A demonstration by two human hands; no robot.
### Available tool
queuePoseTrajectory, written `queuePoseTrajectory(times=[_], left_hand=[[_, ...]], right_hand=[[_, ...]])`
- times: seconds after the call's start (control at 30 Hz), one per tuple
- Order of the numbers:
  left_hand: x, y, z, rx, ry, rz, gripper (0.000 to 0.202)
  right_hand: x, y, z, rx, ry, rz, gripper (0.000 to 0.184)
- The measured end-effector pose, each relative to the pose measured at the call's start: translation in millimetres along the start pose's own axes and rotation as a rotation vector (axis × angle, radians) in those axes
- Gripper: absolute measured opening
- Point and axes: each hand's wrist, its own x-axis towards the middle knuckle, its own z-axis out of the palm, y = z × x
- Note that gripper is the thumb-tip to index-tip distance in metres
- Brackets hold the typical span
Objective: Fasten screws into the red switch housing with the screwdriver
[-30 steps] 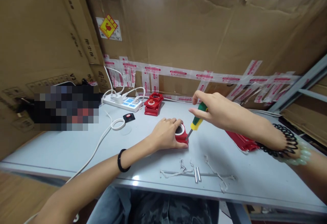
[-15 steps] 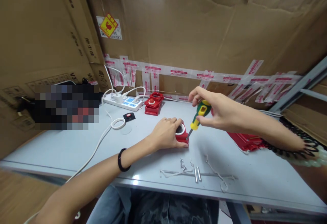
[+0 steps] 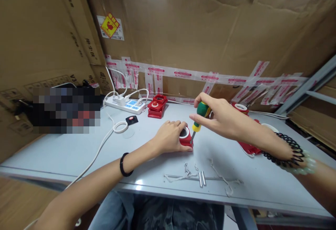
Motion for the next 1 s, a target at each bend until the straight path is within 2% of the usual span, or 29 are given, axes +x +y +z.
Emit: queuePoseTrajectory(times=[0.07,0.2,0.37,0.5,0.67,0.83,0.9,1.0], left_hand=[[0.1,0.1,-0.4,-0.006,-0.004,0.001,0.069],[0.8,0.5,-1.2,-0.012,-0.018,-0.011,0.070],[0.6,0.5,-1.1,-0.011,-0.007,-0.002,0.068],[-0.1,0.6,-1.4,-0.004,0.003,0.005,0.068],[0.0,0.8,-1.6,-0.006,0.000,-0.004,0.068],[0.1,1.2,-1.7,-0.009,-0.013,-0.009,0.069],[-0.1,1.4,-1.9,-0.006,-0.009,-0.009,0.070],[-0.2,1.9,-2.6,-0.016,-0.017,-0.013,0.069]], right_hand=[[0.4,0.4,0.9,0.027,0.016,0.029,0.014],[0.2,-0.1,0.0,0.091,-0.002,-0.033,0.027],[-0.4,-0.2,2.7,0.073,0.074,-0.025,0.015],[-1.1,1.7,5.9,0.185,0.039,-0.019,0.027],[-1.7,2.8,6.4,0.115,0.132,0.012,0.011],[-3.4,3.1,6.7,0.244,0.078,0.039,0.031],[-3.4,3.4,9.7,0.216,0.130,0.052,0.031],[-2.3,5.6,14.5,0.021,0.268,0.074,0.031]])
